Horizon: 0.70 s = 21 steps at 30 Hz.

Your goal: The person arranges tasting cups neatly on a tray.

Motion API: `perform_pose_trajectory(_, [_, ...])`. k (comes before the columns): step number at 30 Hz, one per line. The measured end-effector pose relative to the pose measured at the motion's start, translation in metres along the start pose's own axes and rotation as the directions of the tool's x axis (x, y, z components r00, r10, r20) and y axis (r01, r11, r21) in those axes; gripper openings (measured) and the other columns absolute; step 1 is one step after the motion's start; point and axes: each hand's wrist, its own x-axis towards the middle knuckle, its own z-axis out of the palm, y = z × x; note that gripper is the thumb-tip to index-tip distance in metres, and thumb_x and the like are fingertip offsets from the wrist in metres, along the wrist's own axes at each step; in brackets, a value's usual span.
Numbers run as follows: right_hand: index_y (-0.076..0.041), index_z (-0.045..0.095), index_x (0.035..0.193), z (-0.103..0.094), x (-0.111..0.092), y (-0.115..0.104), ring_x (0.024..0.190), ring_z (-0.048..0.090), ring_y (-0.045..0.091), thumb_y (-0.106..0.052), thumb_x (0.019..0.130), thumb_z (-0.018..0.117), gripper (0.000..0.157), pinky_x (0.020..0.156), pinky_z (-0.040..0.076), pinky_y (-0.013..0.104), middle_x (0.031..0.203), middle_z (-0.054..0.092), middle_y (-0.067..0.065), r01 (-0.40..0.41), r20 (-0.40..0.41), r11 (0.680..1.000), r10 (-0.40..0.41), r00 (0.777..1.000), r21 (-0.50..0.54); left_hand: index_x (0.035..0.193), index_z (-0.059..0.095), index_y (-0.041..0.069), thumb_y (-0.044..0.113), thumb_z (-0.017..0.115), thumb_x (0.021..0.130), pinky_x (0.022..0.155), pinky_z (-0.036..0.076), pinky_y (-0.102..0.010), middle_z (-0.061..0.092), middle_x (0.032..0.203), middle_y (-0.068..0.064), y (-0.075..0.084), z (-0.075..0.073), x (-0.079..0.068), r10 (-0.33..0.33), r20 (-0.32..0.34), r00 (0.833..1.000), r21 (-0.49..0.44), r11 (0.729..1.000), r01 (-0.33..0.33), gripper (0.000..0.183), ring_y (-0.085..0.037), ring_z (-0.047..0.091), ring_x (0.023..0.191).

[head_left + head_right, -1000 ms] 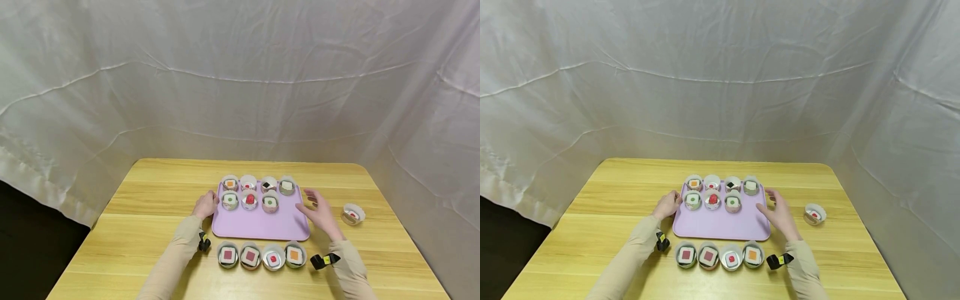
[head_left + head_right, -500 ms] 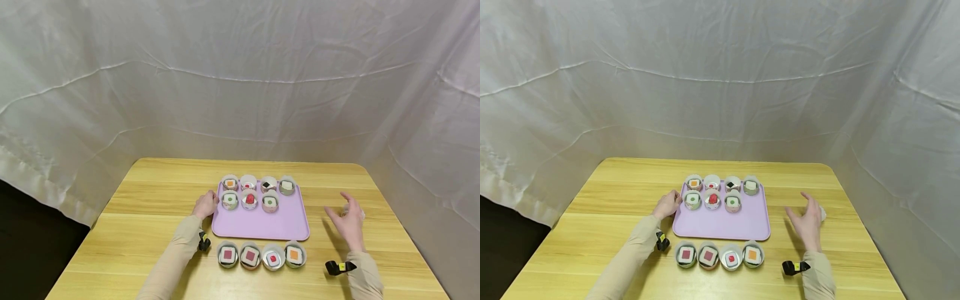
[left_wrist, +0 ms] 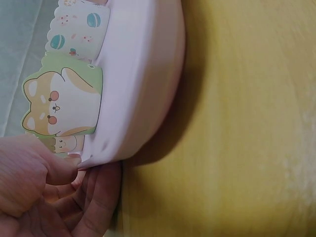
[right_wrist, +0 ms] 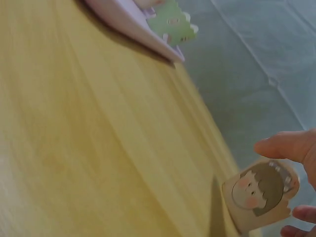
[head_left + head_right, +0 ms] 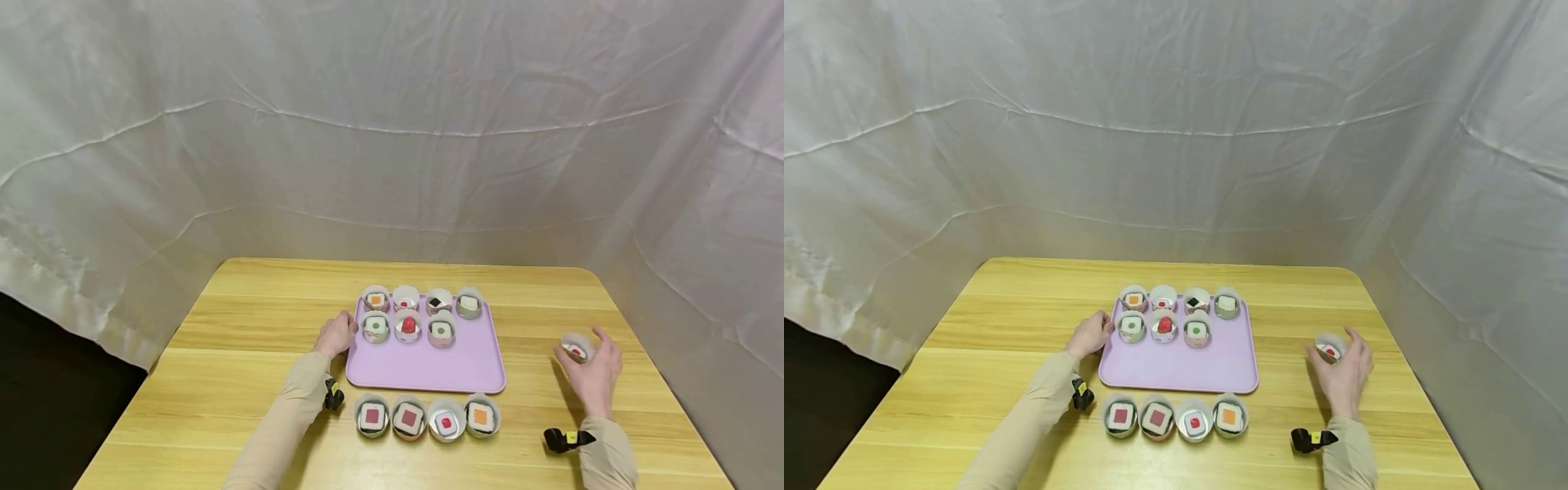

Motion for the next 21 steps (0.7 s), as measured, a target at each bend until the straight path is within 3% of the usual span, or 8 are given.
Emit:
perform_pose_trajectory(10, [-0.003, 0.017, 0.157, -0.002, 0.001, 0.012, 0.13, 0.036, 0.05, -0.019, 0.085, 0.074, 0.093, 0.102, 0.035, 0.062, 0.15, 0.028, 0.035, -0.089, 0.074, 0.996, 0.089, 0.993, 0.0, 0.1, 0.056, 0.006, 0.019, 0.05, 0.104, 0.064, 0.046, -0.032, 0.061, 0.084, -0.011, -0.001, 0.001, 0.001, 0.001, 0.0, 1.0, 0.007, 1.0, -0.001, 0.015, -0.026, 0.06, 0.078])
perform_pose_trajectory(16, [-0.001, 0.017, 0.157, -0.001, 0.003, 0.015, 0.121, 0.038, 0.048, -0.02, 0.085, 0.073, 0.093, 0.095, 0.034, 0.059, 0.139, 0.037, 0.036, -0.074, 0.073, 0.997, 0.075, 0.995, -0.016, 0.1, 0.056, 0.006, 0.019, 0.05, 0.104, 0.065, 0.047, -0.033, 0.061, 0.084, -0.012, 0.0, 0.001, 0.001, -0.003, 0.002, 1.0, 0.001, 1.0, 0.003, 0.015, -0.026, 0.061, 0.078])
perform_pose_trajectory(21, [-0.001, 0.016, 0.156, 0.0, 0.005, 0.017, 0.122, 0.041, 0.05, -0.02, 0.084, 0.073, 0.094, 0.098, 0.035, 0.061, 0.139, 0.04, 0.037, -0.075, 0.082, 0.997, 0.077, 0.994, -0.025, 0.101, 0.056, 0.006, 0.019, 0.05, 0.104, 0.065, 0.048, -0.033, 0.061, 0.085, -0.012, -0.001, 0.002, 0.001, -0.003, 0.003, 1.0, 0.003, 1.0, 0.003, 0.015, -0.026, 0.061, 0.079])
